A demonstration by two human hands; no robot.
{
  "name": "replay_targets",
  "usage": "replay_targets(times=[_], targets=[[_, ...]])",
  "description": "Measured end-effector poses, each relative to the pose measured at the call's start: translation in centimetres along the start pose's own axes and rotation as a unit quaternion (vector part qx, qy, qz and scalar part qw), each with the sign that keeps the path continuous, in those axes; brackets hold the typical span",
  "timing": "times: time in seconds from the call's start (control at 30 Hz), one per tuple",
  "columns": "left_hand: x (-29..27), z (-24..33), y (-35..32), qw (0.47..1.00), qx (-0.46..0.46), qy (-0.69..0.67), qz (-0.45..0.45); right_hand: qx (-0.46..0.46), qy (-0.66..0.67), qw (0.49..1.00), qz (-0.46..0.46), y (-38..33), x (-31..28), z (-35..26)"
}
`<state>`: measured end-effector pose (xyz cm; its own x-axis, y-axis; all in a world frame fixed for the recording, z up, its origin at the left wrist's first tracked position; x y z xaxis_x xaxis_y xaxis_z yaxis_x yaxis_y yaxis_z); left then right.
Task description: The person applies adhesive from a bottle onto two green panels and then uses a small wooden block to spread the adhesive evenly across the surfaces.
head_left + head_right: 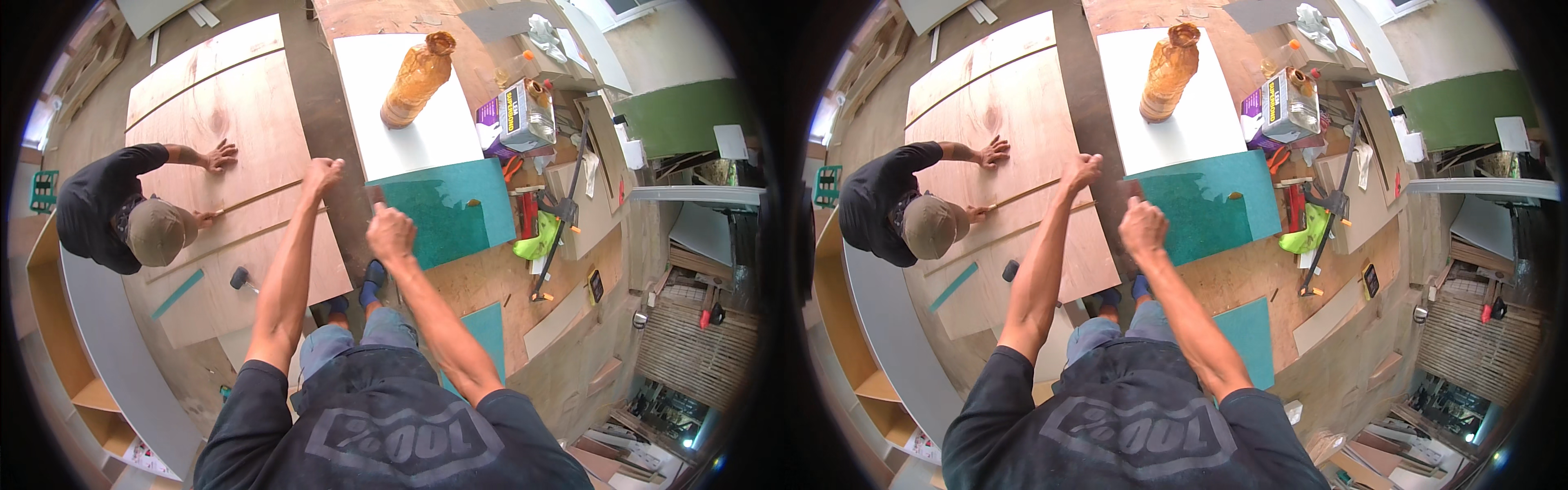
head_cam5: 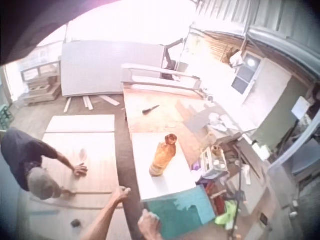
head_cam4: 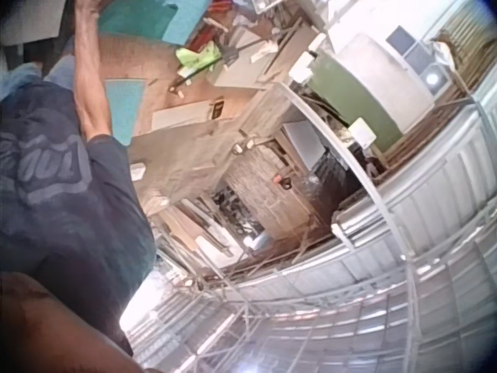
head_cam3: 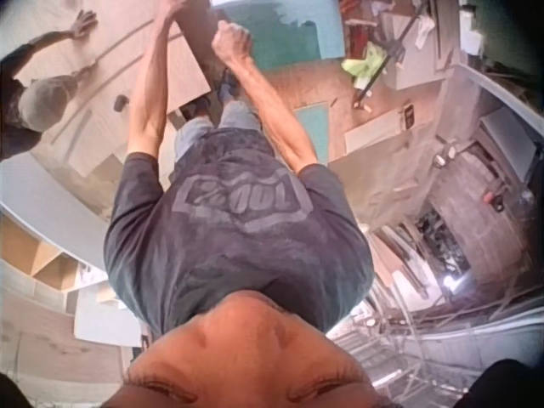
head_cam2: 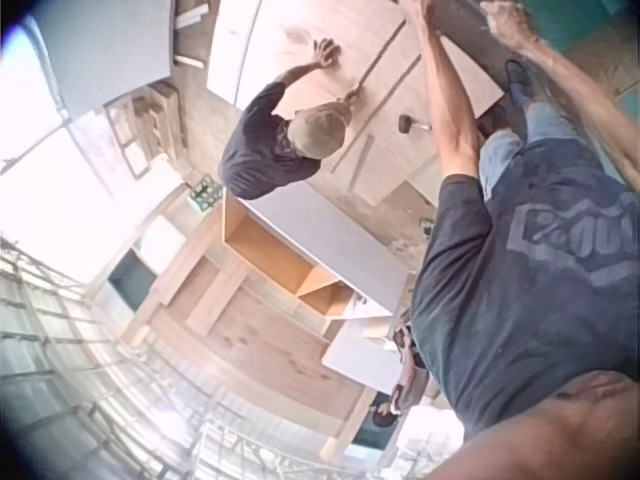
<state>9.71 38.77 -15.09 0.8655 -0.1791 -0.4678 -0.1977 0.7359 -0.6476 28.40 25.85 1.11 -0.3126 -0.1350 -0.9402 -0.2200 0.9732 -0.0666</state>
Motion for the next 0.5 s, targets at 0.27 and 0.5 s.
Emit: replay_targets(times=[0.27, 0.5], targets=[[-4.3, 6.5, -4.2, 0.995, 0.083, -0.002, 0.046, 0.029, 0.119, 0.985, 0.124, -4.8, -4.4, 1.6], [6.6, 3.2, -1.5, 0.994, -0.026, 0.051, -0.091, -0.076, -0.052, 0.99, 0.11, -7.6, -2.5, 8.4]])
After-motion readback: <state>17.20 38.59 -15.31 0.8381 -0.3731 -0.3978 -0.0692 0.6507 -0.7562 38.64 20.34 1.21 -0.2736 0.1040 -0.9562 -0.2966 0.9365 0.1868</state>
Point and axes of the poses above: each hand's wrist, its own y-axis towards the middle knuckle, its own x-axis out of the palm, z = x × y, the point moved 6 cm from there along y, towards the middle knuckle, and after that the axes turned 13 degrees about -x, right-handed, at the moved point
